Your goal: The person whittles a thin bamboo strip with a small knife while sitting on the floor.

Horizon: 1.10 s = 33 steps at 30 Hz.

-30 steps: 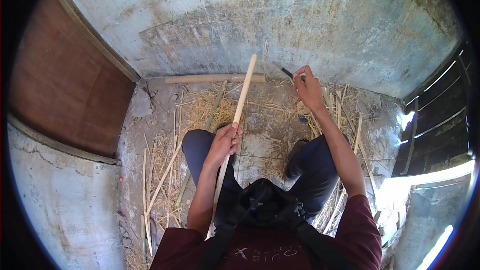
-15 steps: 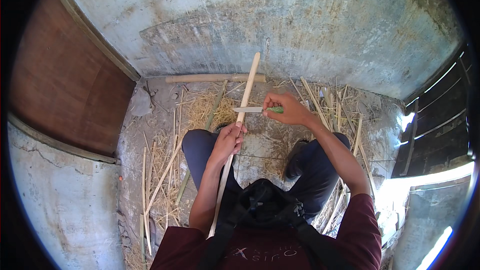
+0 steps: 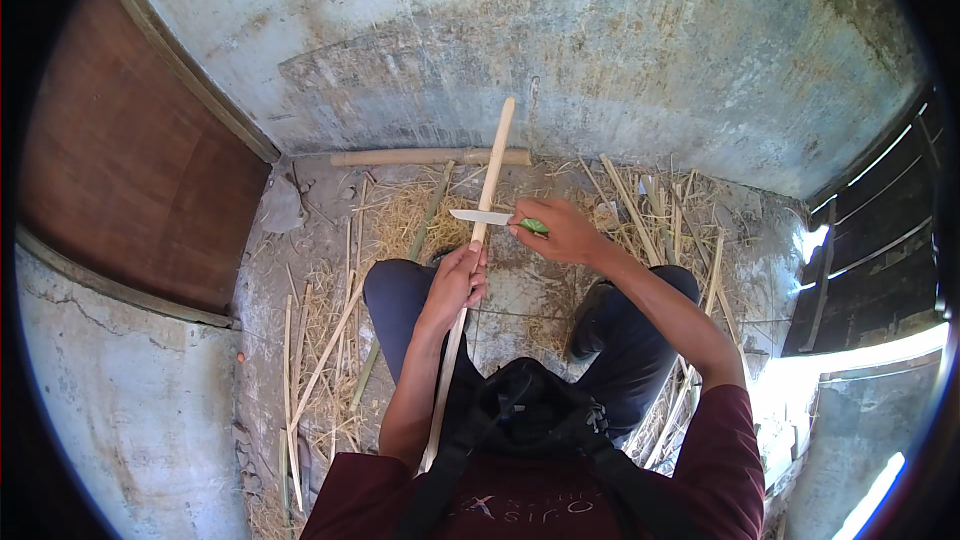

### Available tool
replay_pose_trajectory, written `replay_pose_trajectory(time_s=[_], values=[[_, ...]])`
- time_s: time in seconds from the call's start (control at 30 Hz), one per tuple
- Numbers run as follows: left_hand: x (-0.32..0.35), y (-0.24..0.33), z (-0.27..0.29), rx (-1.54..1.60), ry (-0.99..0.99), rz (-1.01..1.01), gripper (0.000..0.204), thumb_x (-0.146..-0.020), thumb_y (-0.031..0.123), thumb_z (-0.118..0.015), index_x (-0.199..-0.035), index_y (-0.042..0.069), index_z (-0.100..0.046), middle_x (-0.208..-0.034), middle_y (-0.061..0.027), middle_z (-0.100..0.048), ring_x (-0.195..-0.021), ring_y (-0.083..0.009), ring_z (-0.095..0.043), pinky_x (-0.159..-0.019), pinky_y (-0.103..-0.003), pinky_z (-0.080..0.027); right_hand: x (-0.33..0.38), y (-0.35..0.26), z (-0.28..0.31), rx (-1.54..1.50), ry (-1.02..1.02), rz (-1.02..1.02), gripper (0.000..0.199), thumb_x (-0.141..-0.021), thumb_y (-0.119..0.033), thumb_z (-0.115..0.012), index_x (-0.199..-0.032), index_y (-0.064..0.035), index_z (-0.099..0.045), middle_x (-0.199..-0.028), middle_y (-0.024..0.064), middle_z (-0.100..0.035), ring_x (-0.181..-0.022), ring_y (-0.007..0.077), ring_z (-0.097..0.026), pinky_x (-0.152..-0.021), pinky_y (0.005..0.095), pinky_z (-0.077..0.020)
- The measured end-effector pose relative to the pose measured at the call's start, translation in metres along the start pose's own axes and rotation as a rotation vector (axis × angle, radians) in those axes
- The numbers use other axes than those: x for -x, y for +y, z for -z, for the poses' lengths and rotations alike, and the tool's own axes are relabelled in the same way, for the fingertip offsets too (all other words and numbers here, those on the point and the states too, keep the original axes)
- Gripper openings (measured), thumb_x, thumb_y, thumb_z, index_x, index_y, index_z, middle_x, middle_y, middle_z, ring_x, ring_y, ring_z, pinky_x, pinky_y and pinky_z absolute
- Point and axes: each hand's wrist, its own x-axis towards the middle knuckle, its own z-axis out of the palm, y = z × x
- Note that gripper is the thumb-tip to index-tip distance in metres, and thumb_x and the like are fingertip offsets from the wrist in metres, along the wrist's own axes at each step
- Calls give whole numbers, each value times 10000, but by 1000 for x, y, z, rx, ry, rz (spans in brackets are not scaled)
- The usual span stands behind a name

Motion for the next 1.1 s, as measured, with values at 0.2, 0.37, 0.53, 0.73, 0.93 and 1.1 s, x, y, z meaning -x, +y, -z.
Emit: replay_pose_trajectory(time_s=[0.2,0.37,0.53,0.73,0.93,1.1], values=[[3,5,-2,-18,15,-16,379,-1190,400,-436,-963,108,-524,-706,63,-368,-534,-55,-333,-453,-240,-287,-2,-8,-1,2,42,36,116,-1004,-149,-705,-1030,-55,-642,-945,154,-711,-861,387,-699,-742,483,-538],[2,3,-4,-34,25,-19,385,-1190,403,-436,-957,108,-517,-707,58,-377,-537,-57,-336,-458,-242,-292,0,-11,1,4,38,64,105,-994,-133,-711,-1023,-52,-651,-949,149,-714,-862,384,-702,-738,472,-547],[0,7,-9,-17,74,-39,375,-1192,385,-433,-949,109,-509,-660,63,-353,-482,-63,-325,-429,-252,-243,-2,-13,3,79,54,48,105,-987,-132,-717,-1019,-56,-653,-922,147,-704,-840,380,-704,-711,467,-548],[3,3,-8,-55,43,-16,395,-1183,409,-454,-950,98,-523,-699,52,-384,-519,-59,-341,-452,-247,-299,4,-6,-1,110,33,113,121,-991,-143,-729,-1007,-40,-668,-909,147,-692,-787,372,-692,-661,462,-518],[-2,-2,-6,-36,93,-13,405,-1180,421,-461,-950,94,-528,-698,47,-407,-507,-61,-361,-439,-250,-311,-3,-6,-5,94,100,102,114,-975,-140,-737,-1017,-58,-670,-919,139,-705,-753,374,-693,-631,463,-518],[-3,2,-9,-74,103,-35,404,-1181,421,-459,-946,99,-524,-698,48,-409,-511,-60,-360,-449,-249,-326,-3,-9,0,135,90,38,101,-976,-140,-722,-1046,-76,-689,-943,149,-718,-785,386,-701,-675,469,-544]])
